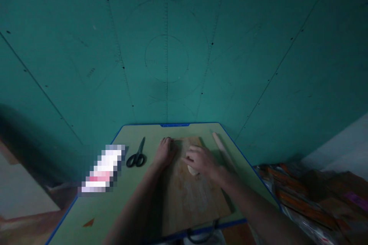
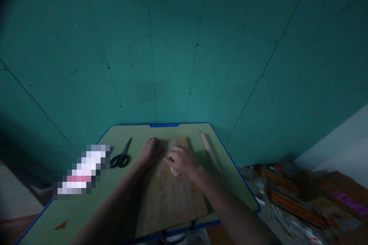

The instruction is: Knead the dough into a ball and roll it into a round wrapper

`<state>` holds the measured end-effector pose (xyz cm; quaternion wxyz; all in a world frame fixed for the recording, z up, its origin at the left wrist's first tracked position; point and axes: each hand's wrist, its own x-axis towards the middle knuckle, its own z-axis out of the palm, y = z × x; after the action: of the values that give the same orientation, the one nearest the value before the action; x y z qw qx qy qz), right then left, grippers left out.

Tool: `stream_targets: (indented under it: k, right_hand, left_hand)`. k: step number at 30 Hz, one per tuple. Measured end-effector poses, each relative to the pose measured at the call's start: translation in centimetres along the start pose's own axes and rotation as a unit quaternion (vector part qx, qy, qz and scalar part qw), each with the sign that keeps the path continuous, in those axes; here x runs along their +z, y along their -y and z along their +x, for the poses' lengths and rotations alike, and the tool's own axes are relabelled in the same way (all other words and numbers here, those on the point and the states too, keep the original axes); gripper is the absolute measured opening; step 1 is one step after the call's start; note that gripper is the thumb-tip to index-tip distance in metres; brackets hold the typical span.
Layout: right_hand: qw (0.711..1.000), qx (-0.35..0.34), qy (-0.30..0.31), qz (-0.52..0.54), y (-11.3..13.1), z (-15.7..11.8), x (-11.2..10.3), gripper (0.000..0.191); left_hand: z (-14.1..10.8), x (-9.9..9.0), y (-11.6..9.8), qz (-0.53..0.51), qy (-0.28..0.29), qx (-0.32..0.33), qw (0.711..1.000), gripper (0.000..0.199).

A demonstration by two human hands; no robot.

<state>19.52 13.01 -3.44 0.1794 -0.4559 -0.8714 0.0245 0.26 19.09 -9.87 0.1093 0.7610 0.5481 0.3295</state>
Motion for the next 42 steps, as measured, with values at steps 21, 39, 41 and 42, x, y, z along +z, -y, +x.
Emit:
stream_targets:
  k: [21, 39, 41, 42]
  right_hand:
    - [0.887, 0.248, -0.152, 0.36, -0.2, 3.4, 1.5, 0.038]
    - [0.979, 0.023, -0.024, 0.202, -1.4, -2.1, 2.5, 0.039]
    - [0.976, 0.038, -0.021, 0.212, -1.8, -2.3, 3.0, 0.048]
    - [0.977, 0.042, -0.016, 0.21, -2.1, -2.2, 3.1, 0.051]
  left_hand:
    - [0.0, 0.0, 0.1, -0.026, 0.016, -0.008, 0.999, 0.019]
    - [-0.1, -0.2, -0.7, -0.015, 0.013, -0.012, 1.0, 0.016]
    - [-0.1, -0.3, -0.7, -0.013, 0.014, -0.013, 1.0, 0.016]
    - [-0.1, -0.2, -0.7, -0.011, 0.015, -0.015, 1.0, 0.016]
